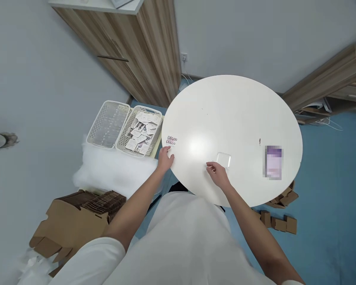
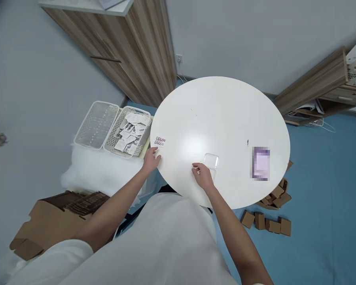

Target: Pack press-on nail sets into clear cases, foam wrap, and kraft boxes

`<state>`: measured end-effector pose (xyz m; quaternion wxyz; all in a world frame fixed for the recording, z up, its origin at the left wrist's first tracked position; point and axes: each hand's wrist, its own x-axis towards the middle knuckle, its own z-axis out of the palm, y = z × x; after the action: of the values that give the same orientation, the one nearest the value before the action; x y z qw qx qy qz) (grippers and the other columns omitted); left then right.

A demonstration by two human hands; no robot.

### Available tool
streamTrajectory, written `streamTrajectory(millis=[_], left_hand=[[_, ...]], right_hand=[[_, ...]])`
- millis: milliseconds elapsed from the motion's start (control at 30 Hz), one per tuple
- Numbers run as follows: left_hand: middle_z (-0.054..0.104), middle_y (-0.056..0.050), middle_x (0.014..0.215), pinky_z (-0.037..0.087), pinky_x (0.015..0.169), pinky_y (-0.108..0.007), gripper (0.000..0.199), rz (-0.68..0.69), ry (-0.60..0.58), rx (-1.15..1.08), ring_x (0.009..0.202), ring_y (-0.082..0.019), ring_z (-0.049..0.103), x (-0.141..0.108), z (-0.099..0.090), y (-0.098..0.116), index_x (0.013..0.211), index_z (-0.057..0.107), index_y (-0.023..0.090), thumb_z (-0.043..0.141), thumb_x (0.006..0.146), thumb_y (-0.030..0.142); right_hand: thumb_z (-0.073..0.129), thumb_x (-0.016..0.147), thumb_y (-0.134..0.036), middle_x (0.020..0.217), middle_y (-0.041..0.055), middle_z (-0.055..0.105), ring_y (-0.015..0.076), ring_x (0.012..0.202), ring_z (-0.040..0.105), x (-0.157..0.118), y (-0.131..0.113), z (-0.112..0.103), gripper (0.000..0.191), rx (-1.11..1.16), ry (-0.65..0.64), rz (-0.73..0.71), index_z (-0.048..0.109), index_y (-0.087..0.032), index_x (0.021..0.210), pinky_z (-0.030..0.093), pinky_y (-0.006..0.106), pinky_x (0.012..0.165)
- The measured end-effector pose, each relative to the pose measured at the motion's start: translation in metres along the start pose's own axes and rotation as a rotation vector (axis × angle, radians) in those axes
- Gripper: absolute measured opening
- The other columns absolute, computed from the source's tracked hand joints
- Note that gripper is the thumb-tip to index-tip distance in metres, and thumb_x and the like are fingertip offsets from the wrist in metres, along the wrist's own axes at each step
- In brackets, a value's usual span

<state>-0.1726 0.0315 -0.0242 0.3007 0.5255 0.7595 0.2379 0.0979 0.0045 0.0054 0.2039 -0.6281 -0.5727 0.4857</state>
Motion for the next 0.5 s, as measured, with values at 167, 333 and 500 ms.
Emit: streamTrajectory(millis=[167, 333, 500], left_hand=[[0.041, -0.013, 0.119, 0.042, 0.085, -0.034, 0.059, 0.049, -0.17, 0.158, 0.087, -0.019, 0.054, 0.054, -0.034, -0.013, 0.126, 0.036, 0.015, 0.057, 0.071, 0.021], [0.045, -0.012, 0.117, 0.04, 0.084, -0.034, 0.073, 0.123, -0.323, 0.289, 0.101, -0.025, 0.049, 0.084, -0.04, -0.013, 0.133, 0.026, 0.018, 0.06, 0.07, 0.02], [0.045, -0.012, 0.116, 0.041, 0.077, -0.031, 0.075, 0.104, -0.392, 0.35, 0.098, -0.025, 0.051, 0.092, -0.034, -0.013, 0.135, 0.024, 0.021, 0.061, 0.069, 0.021]], right_hand=[[0.048, 0.076, -0.022, 0.109, 0.0047, 0.055, 0.0155, 0.087, 0.055, 0.051, -0.039, 0.06, 0.034, -0.185, -0.091, -0.068, 0.052, -0.022, 0.109, 0.044, 0.033, 0.079], [0.052, 0.073, -0.022, 0.118, 0.0072, 0.046, 0.0178, 0.098, 0.05, 0.094, -0.065, 0.101, 0.049, -0.275, -0.093, -0.055, 0.042, -0.021, 0.121, 0.042, 0.032, 0.083], [0.057, 0.072, -0.028, 0.113, 0.0067, 0.048, 0.0176, 0.092, 0.053, 0.12, -0.078, 0.122, 0.06, -0.358, -0.108, 0.056, 0.032, -0.023, 0.127, 0.043, 0.029, 0.073]])
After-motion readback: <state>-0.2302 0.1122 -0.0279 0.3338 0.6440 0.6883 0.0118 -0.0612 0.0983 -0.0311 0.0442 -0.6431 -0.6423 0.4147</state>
